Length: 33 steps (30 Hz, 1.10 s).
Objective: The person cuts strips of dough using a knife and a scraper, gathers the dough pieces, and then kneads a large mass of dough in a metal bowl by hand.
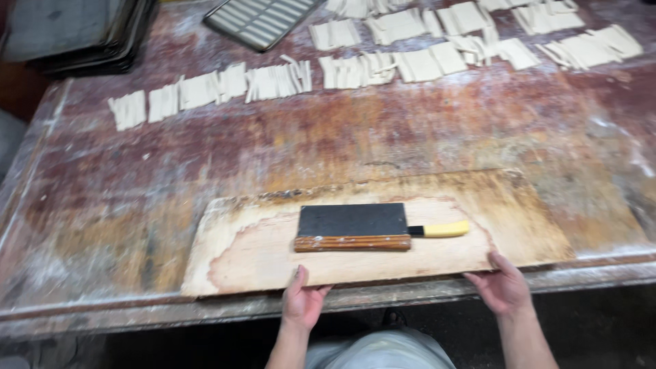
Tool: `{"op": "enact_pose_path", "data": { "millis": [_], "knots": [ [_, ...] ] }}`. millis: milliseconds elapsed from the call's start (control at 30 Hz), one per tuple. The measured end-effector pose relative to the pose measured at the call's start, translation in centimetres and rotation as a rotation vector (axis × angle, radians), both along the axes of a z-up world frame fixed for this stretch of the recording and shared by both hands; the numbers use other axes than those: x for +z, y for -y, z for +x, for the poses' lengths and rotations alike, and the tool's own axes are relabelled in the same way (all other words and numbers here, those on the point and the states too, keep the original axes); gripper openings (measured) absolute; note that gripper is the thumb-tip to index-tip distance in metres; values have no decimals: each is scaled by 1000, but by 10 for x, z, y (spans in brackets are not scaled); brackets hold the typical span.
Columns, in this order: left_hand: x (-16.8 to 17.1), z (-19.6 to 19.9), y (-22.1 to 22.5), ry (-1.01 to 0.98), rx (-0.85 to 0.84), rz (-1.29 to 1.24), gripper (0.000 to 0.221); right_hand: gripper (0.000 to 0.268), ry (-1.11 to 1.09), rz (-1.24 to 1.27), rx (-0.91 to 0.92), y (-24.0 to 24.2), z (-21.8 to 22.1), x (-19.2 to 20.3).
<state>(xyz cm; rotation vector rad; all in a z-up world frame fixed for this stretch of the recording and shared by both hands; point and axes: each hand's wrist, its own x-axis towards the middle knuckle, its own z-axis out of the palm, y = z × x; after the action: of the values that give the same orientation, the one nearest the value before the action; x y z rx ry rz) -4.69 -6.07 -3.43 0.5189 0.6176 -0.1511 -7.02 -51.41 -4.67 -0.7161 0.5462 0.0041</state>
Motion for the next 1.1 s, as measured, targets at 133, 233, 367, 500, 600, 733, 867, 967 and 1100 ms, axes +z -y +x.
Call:
{"op": "enact_pose_path", "data": {
  "millis": [133, 233, 367, 500, 600, 733, 867, 967, 1100],
  "knots": [
    [-1, -6, -4, 26, -44, -2, 41, 52, 52, 1, -4, 0, -4, -4],
    [1, -12, 2, 15, -17, 32, 44, 46, 47, 37, -25, 9, -9, -8],
    [-4, -13, 14, 150, -21, 46, 57, 48, 42, 38, -57, 16, -16, 10],
    [18, -9, 26, 256, -22, 54, 71, 47, 70, 41, -106, 8, -22, 33],
    [14, 3, 22, 209, -56, 97, 76, 39, 77, 25, -104, -5, -29, 37],
    [68, 20, 28, 55, -167, 154, 73, 43, 42, 29, -207, -40, -43, 51],
    [79, 41, 23, -53, -243, 172, 71, 46, 8, 18, -304, -65, -64, 63],
    [51, 50, 12, 30, -354, 103, 73, 52, 11, 7, -377, -87, -83, 76],
    [86, 59, 33, -59, -467, 142, 71, 57, 60, 15, -458, -111, -108, 90]
  ]
}}
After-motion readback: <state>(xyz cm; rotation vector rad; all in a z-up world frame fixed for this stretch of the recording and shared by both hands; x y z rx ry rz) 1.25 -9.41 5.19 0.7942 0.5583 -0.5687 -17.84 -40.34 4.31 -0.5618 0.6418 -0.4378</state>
